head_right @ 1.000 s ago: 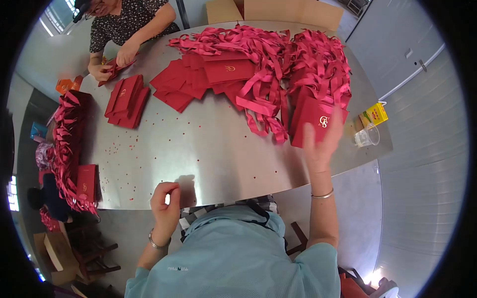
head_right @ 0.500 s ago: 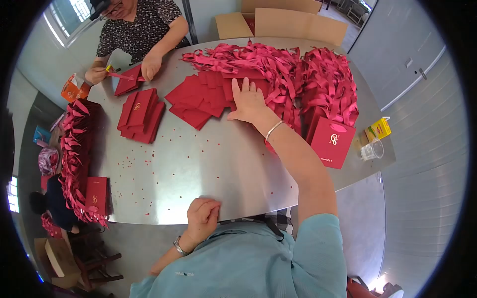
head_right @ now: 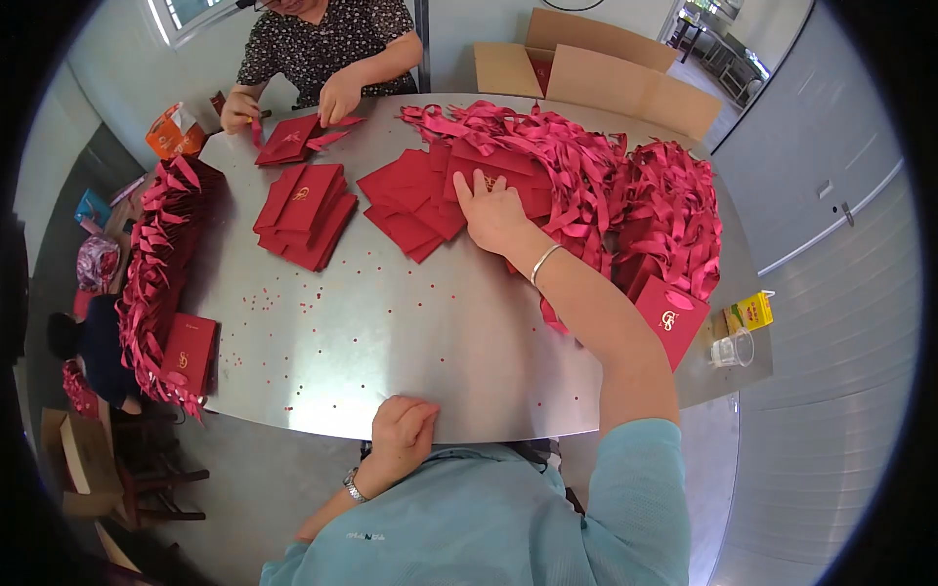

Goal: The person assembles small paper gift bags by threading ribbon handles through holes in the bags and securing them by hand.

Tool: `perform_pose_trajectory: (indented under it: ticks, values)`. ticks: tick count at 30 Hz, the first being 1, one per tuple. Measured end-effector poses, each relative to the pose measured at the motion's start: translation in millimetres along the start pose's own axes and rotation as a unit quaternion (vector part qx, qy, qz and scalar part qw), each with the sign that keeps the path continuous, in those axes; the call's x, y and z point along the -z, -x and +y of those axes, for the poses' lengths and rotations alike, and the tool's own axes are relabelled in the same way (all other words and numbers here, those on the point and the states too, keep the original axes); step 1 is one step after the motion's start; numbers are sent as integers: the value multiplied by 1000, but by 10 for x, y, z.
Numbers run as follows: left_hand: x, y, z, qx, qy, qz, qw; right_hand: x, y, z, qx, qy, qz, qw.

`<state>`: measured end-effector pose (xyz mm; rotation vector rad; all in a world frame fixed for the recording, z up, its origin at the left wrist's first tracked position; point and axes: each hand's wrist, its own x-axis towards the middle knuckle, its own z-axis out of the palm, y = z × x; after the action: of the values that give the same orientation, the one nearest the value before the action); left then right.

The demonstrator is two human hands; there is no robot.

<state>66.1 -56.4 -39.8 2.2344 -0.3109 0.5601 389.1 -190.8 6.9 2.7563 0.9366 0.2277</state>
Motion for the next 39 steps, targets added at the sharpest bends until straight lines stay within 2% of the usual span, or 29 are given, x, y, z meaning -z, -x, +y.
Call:
perform_pose_trajectory:
  ticks: [2, 4, 7, 9, 11, 13, 15, 16, 18, 19, 21, 22, 23, 25, 29, 33, 35, 39]
  values:
    - [3, -6, 17, -7, -5, 5, 1000, -68, -66, 8, 29, 22, 4, 999]
    - [74, -40, 14, 184, 171, 15, 968, -71, -76, -27, 64, 43, 6, 997]
    - [193, -401, -256, 272, 247, 60, 928, -39, -78, -54, 79, 51, 28, 995]
    - [303, -851, -445, 256, 139, 38, 956, -32, -61, -4, 70, 52, 46, 995]
    - [171, -1272, -821, 239, 139, 70, 959, 2, -35, 23, 81, 58, 71, 993]
    - [79, -1704, -1089, 233, 50, 71, 969, 4, -17, 44, 84, 38, 119, 989]
    - [-76, -2030, -1337, 191, -65, 122, 972, -7, -4, 57, 111, 36, 133, 984]
    - [-77, -2201, -1386, 193, -63, 127, 971, -5, 18, 58, 129, 30, 144, 981]
    - [-75, -2522, -1481, 164, -150, 113, 968, -65, 80, 39, 143, 29, 157, 977]
    - [-71, -2661, -1531, 166, -146, 118, 968, -92, 122, 31, 152, 40, 168, 973]
    - [-58, -2927, -1620, 155, -213, 35, 964, -134, 210, -7, 133, 17, 153, 979]
    - [-120, -3047, -1720, 183, -239, 22, 953, -159, 252, -14, 124, -1, 161, 979]
    - [-174, -3172, -1820, 184, -234, 26, 954, -215, 292, -9, 114, -18, 165, 979]
    - [-158, -3382, -1957, 291, -181, -118, 932, -236, 349, -10, 104, -44, 166, 980]
    - [-156, -3350, -1768, 270, -264, -119, 918, -331, 438, -24, 81, -127, 196, 969]
    - [-77, -3274, -1628, 278, -259, -156, 912, -293, 473, -41, 87, -138, 189, 968]
    - [-124, -3204, -1702, 316, -179, -183, 914, -242, 499, -34, 104, -154, 172, 967]
    - [-89, -2864, -1735, 283, -149, -168, 932, -223, 588, 1, 133, -183, 173, 958]
